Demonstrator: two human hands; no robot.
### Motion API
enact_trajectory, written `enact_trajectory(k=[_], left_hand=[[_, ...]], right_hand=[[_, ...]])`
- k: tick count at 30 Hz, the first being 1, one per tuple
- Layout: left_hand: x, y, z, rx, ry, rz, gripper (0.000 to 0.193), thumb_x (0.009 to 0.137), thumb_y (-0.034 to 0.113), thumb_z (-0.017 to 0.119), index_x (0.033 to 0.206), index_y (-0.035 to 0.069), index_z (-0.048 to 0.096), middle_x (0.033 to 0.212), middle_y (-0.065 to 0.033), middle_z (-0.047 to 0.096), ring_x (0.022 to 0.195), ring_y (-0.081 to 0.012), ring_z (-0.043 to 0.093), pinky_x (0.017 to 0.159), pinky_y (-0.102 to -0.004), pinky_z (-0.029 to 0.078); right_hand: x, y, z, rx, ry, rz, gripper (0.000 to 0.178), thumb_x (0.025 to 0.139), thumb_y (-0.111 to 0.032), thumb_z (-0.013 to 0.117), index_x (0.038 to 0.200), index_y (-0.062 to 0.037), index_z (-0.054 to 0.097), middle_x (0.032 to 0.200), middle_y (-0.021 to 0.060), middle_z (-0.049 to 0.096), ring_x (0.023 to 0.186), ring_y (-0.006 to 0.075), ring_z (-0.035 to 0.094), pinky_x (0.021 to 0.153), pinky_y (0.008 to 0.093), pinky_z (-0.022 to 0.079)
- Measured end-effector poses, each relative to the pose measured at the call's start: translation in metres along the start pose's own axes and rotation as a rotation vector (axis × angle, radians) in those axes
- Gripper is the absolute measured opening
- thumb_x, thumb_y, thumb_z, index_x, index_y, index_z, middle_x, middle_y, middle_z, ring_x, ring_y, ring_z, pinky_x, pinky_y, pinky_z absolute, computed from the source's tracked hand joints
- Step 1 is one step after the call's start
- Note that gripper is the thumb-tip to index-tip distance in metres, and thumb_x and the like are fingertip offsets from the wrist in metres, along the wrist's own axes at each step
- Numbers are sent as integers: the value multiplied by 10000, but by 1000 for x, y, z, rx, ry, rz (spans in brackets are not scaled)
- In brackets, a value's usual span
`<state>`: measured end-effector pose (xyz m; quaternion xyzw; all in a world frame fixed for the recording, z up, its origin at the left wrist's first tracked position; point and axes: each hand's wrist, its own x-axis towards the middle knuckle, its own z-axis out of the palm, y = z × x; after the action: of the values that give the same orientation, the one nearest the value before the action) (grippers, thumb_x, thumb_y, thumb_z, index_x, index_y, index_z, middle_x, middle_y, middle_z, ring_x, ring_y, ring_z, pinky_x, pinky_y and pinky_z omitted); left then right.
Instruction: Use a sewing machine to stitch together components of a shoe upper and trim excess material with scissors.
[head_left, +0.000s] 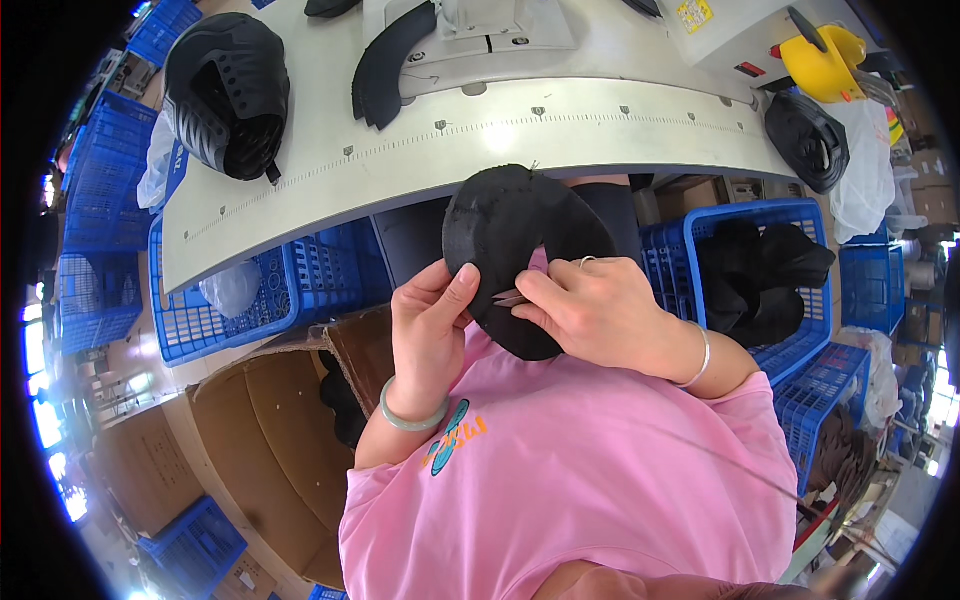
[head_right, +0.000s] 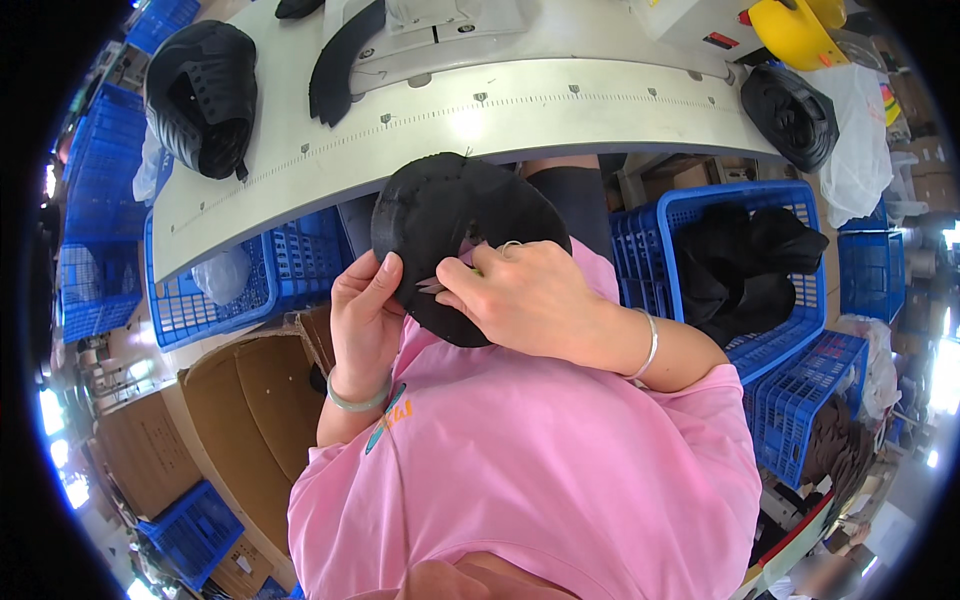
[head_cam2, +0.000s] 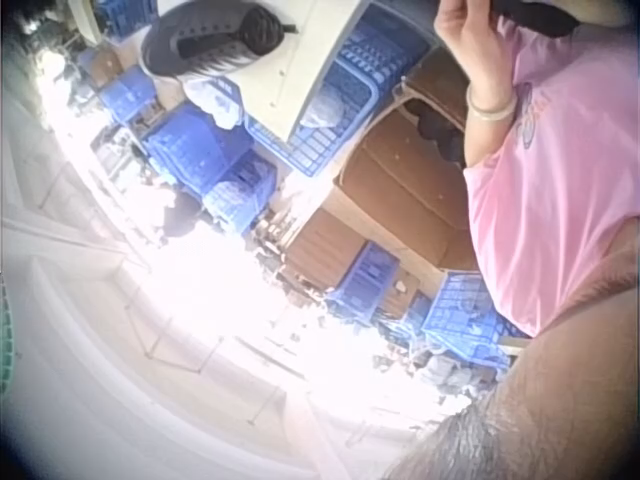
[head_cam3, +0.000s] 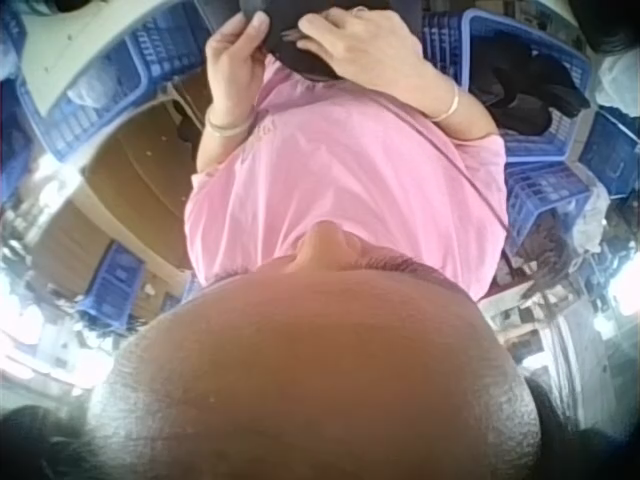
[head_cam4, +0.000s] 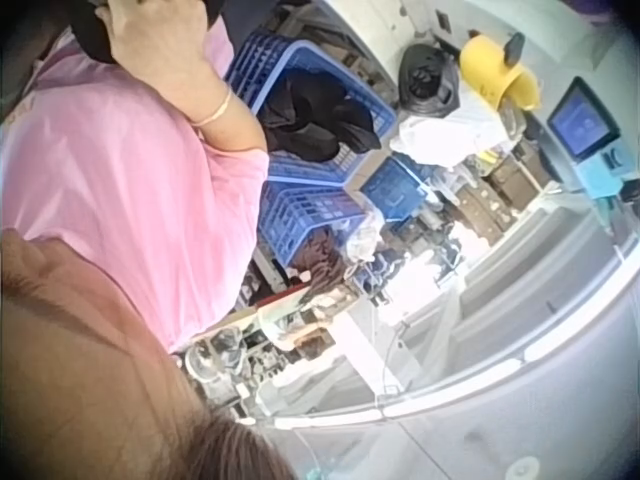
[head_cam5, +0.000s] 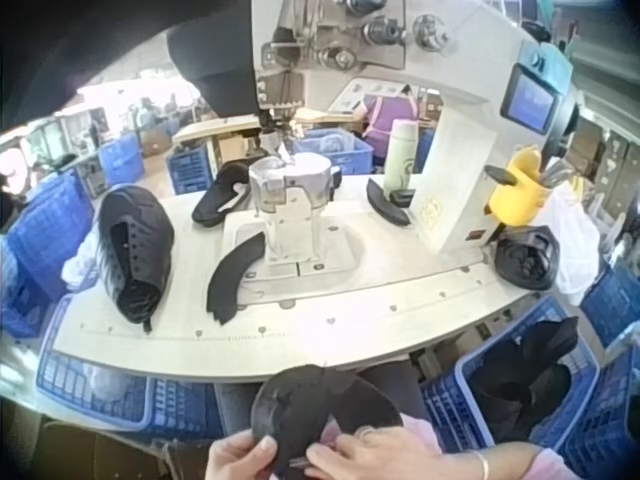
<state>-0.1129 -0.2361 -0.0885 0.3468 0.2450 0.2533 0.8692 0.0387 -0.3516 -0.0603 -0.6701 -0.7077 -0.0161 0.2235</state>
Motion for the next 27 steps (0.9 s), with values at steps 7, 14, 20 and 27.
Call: enact_trajectory(k=[7,14,20,27], left_hand=[[0,-7,0,-4,-13,2,198,942,63,562,1073,-64,641,962,-97,680,820,-106,625,728,-242,520],[1,-5,1,-86,-19,-37,190,939,48,556,1070,-61,642,964,-112,683,816,-143,657,730,-265,552],[-2,-5,2,-34,-4,1,204,938,43,557,1085,-74,635,970,-124,681,820,-147,655,740,-267,550],[-3,-4,7,46,17,40,210,933,51,573,1083,-82,636,958,-119,681,813,-129,640,723,-259,541]], right_hand=[[0,-1,6,-47,-69,44,211,807,-268,693,815,-110,553,538,22,486,472,188,558,401,306,400],[-6,0,-4,-6,-19,57,201,805,-265,695,817,-111,567,574,28,509,471,189,562,405,311,407],[-7,-8,-7,-52,-9,22,218,874,-273,621,771,-95,548,540,55,518,448,209,551,429,294,431],[-7,-8,-6,-54,-8,20,231,882,-270,613,767,-86,533,521,58,503,435,204,539,408,305,409]])
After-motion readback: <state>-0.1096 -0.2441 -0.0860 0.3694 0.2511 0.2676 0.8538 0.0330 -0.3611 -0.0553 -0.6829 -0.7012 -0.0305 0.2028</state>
